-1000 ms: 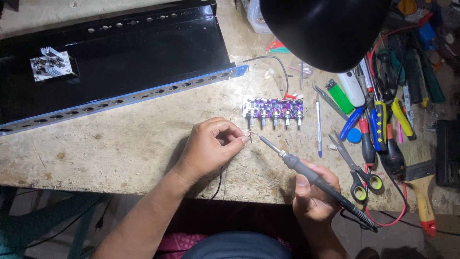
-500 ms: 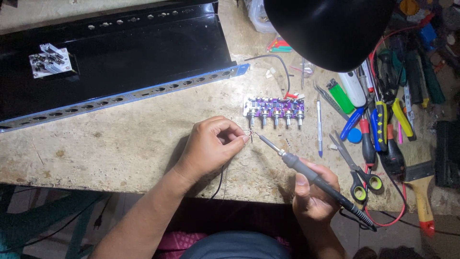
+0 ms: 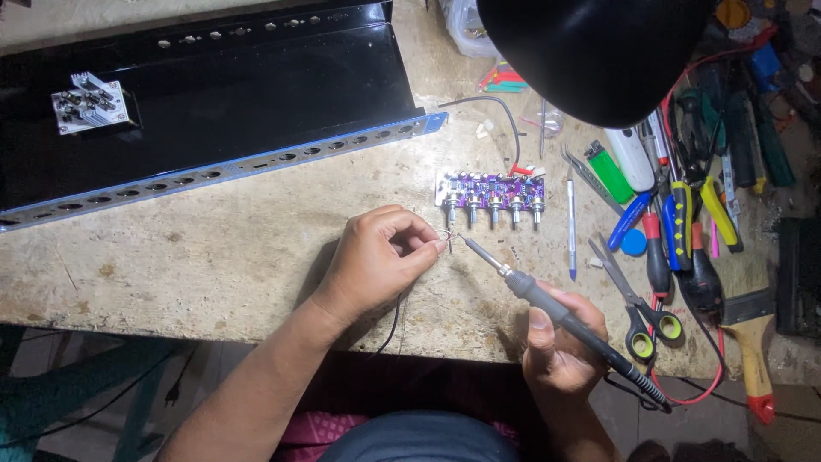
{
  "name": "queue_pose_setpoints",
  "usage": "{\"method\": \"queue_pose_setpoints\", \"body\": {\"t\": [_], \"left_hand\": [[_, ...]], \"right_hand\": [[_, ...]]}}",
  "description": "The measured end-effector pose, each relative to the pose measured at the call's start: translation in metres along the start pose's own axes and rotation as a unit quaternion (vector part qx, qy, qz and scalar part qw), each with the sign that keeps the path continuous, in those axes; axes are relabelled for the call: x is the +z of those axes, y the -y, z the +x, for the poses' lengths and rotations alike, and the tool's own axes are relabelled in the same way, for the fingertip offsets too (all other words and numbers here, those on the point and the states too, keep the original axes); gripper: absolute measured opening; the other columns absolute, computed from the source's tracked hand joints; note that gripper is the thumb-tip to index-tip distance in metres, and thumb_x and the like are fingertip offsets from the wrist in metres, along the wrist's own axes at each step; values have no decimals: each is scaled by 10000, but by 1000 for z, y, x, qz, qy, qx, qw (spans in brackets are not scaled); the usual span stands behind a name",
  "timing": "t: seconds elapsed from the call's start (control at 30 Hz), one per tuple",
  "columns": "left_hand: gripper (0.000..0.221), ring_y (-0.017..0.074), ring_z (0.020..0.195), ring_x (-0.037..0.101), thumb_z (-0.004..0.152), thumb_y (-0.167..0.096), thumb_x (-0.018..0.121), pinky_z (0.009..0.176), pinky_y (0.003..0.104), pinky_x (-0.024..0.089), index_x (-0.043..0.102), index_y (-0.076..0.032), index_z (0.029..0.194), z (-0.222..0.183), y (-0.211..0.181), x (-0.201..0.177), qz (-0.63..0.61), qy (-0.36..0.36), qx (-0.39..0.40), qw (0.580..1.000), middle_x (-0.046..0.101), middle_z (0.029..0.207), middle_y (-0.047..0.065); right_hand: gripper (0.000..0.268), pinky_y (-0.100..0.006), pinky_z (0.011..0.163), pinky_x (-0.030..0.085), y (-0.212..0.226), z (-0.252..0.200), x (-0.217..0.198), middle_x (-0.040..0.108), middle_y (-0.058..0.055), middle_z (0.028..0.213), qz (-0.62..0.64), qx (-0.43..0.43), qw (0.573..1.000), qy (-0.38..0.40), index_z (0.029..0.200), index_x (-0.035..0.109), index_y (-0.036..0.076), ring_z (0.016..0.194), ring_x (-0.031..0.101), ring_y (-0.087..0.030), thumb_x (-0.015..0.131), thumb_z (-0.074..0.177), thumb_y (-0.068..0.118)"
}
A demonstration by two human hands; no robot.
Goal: Soldering wires and components onto a circuit board at a repair bench
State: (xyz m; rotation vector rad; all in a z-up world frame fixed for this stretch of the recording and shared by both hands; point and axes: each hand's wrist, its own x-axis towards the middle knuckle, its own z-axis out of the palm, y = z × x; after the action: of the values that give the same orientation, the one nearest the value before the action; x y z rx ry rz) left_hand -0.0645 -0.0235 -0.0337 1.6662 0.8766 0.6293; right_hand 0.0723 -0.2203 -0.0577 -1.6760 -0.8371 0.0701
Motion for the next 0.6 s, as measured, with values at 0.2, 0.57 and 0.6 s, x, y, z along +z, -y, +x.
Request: {"method": "queue_pose_setpoints", "body": {"t": [0.2,0.57,0.6], "left_hand": [[72,27,621,639,781,-104,806,587,180,529,760,-139,739,0,1,1,-2,-2,0,1000,714,757,-38],[52,23,616,627,771,-114,795,578,184,520,770,-150,742,1,0,0,13,-3,5,1000,708,734,-49],[51,23,618,625,774,-110,790,576,184,518,771,-148,744,0,0,-1,12,0,4,1000,712,739,-51]], "right_hand": [[300,-345,900,583,1,1,-2,710,-226,1088,0,6,1000,14,1150,569,-22,988,736,-300,650,959,195],[285,-359,924,587,-6,0,-1,706,-236,1080,9,-3,1000,6,1148,572,-21,982,736,-314,656,956,173],[292,-350,922,582,-8,0,-1,706,-236,1083,3,-7,1000,6,1151,571,-25,978,734,-309,660,955,174]]}}
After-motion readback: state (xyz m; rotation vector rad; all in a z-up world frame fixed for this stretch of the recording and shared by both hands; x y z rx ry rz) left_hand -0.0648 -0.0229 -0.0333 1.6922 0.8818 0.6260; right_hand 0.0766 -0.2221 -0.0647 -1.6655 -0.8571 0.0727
